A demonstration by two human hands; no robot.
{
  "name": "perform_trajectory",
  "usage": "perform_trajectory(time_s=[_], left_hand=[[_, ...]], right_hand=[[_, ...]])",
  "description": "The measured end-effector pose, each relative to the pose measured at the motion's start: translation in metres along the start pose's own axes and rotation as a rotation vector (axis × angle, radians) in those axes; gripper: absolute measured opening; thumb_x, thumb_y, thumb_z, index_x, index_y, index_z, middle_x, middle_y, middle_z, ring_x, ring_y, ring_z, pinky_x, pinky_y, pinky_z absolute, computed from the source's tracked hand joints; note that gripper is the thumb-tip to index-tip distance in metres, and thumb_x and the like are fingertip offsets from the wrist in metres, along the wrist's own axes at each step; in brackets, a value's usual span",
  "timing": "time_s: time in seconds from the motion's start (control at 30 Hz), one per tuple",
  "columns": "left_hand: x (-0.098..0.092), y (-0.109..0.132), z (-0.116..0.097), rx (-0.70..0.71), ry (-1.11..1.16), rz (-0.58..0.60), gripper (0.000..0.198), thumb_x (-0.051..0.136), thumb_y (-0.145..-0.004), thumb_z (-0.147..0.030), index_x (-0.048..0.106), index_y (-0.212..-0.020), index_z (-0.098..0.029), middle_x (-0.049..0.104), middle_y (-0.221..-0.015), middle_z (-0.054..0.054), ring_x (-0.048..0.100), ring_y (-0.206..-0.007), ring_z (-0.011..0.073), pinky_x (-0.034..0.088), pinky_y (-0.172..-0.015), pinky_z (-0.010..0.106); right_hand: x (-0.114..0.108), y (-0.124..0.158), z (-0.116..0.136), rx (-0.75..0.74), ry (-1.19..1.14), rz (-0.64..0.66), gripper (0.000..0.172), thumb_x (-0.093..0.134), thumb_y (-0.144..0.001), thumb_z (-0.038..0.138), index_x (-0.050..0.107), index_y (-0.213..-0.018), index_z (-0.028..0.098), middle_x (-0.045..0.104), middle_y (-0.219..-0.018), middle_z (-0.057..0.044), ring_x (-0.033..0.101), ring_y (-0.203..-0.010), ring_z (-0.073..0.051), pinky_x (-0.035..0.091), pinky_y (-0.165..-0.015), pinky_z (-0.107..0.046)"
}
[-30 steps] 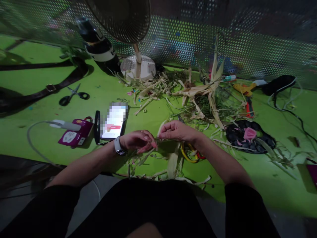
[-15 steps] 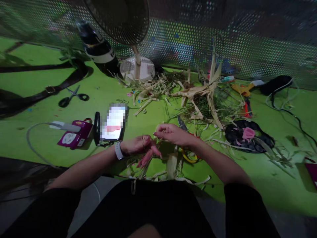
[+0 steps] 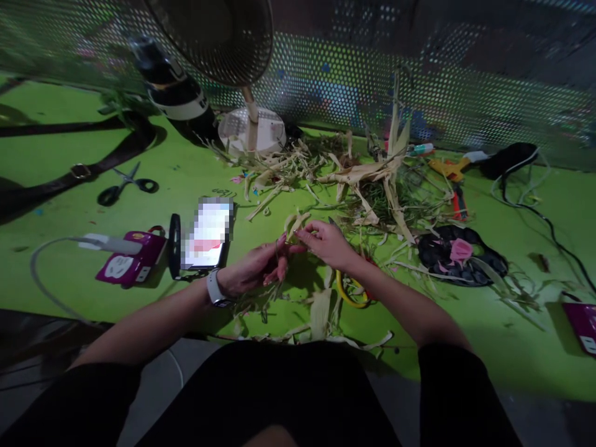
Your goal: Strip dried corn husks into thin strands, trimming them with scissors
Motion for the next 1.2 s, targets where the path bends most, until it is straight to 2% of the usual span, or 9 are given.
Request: perform_trajectory(time_s=[0.17,0.37,0.53,0.6,0.7,0.83,0.97,1.03,1.2], left_hand=[[-0.001,0.0,0.0,0.065,0.104,-0.038,0.04,0.067,-0.08,-0.051,0.067,-0.09,-0.012,0.06,-0.051,-0.001,0.041,-0.036,0.0032,0.025,-0.035,0.014],[-0.007,-0.005,0.008,0.075,0.484,-0.101,0.021,0.08,-0.07,-0.023,0.068,-0.086,-0.015,0.054,-0.053,-0.006,0.042,-0.041,0.0002,0.029,-0.039,0.01],[-0.025,-0.004,-0.006,0.177,0.256,-0.202,0.022,0.081,-0.067,-0.026,0.066,-0.077,-0.015,0.062,-0.067,-0.002,0.05,-0.052,0.0035,0.035,-0.046,0.014],[-0.036,0.002,-0.029,0.328,-0.004,-0.272,0.022,0.079,-0.068,-0.031,0.067,-0.078,-0.016,0.065,-0.076,-0.001,0.053,-0.06,0.0057,0.04,-0.055,0.017],[-0.047,0.016,-0.069,0.575,-0.495,-0.393,0.017,0.072,-0.075,-0.032,0.067,-0.075,-0.016,0.065,-0.085,0.003,0.058,-0.081,0.0126,0.044,-0.074,0.024],[-0.063,0.026,-0.091,0.611,-0.634,-0.49,0.017,0.067,-0.08,-0.032,0.063,-0.075,-0.016,0.063,-0.084,0.004,0.054,-0.077,0.0125,0.041,-0.07,0.026],[-0.064,0.018,-0.079,0.51,-0.127,-0.331,0.015,0.071,-0.077,-0.028,0.061,-0.075,-0.017,0.063,-0.092,0.001,0.053,-0.075,0.0084,0.042,-0.066,0.021],[-0.06,0.012,-0.069,0.443,0.138,-0.267,0.011,0.071,-0.076,-0.024,0.063,-0.079,-0.017,0.064,-0.094,0.002,0.056,-0.075,0.0077,0.045,-0.065,0.02],[-0.05,0.01,-0.062,0.446,0.501,-0.218,0.001,0.064,-0.082,-0.014,0.063,-0.082,-0.015,0.061,-0.079,-0.001,0.044,-0.053,0.0004,0.036,-0.047,0.01]], right_hand=[[-0.006,0.017,0.033,-0.426,0.626,-0.201,0.036,0.047,-0.092,0.052,0.061,-0.086,0.019,0.066,-0.066,-0.003,0.057,-0.053,-0.015,0.037,-0.053,-0.027],[0.016,0.032,0.042,-0.769,0.926,-0.129,0.036,0.039,-0.099,0.041,0.066,-0.089,0.018,0.072,-0.073,-0.007,0.062,-0.056,-0.015,0.04,-0.058,-0.027],[0.009,0.018,0.035,-0.551,0.861,0.015,0.036,0.053,-0.091,0.049,0.062,-0.105,0.017,0.058,-0.054,0.003,0.046,-0.042,-0.011,0.032,-0.048,-0.024],[-0.002,0.012,0.033,-0.407,0.87,0.059,0.036,0.062,-0.086,0.046,0.061,-0.108,0.017,0.053,-0.05,0.006,0.043,-0.041,-0.011,0.029,-0.048,-0.023],[-0.019,0.01,0.035,-0.303,0.886,0.165,0.017,0.063,-0.086,0.035,0.068,-0.087,0.019,0.057,-0.055,0.003,0.046,-0.048,-0.01,0.03,-0.053,-0.024],[-0.064,0.003,0.039,-0.205,0.624,0.126,0.027,0.062,-0.084,0.043,0.068,-0.076,0.018,0.055,-0.057,0.003,0.043,-0.051,-0.01,0.031,-0.053,-0.026],[-0.093,-0.007,0.044,-0.266,0.113,-0.077,0.026,0.073,-0.072,0.042,0.062,-0.066,0.019,0.063,-0.082,-0.001,0.056,-0.074,-0.014,0.043,-0.069,-0.027],[-0.085,-0.013,0.037,-0.237,-0.261,-0.102,0.028,0.074,-0.069,0.041,0.055,-0.064,0.021,0.066,-0.096,-0.002,0.06,-0.09,-0.017,0.047,-0.082,-0.032],[-0.036,-0.017,0.023,-0.108,-0.668,-0.041,0.034,0.063,-0.075,0.04,0.036,-0.062,0.024,0.052,-0.066,0.001,0.058,-0.079,-0.019,0.051,-0.09,-0.043]])
Point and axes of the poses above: each hand's wrist, its own y-axis away from the middle knuckle, its own x-axis out of the palm, z = x × y, the point moved 9 cm from there along -y, towards the middle knuckle
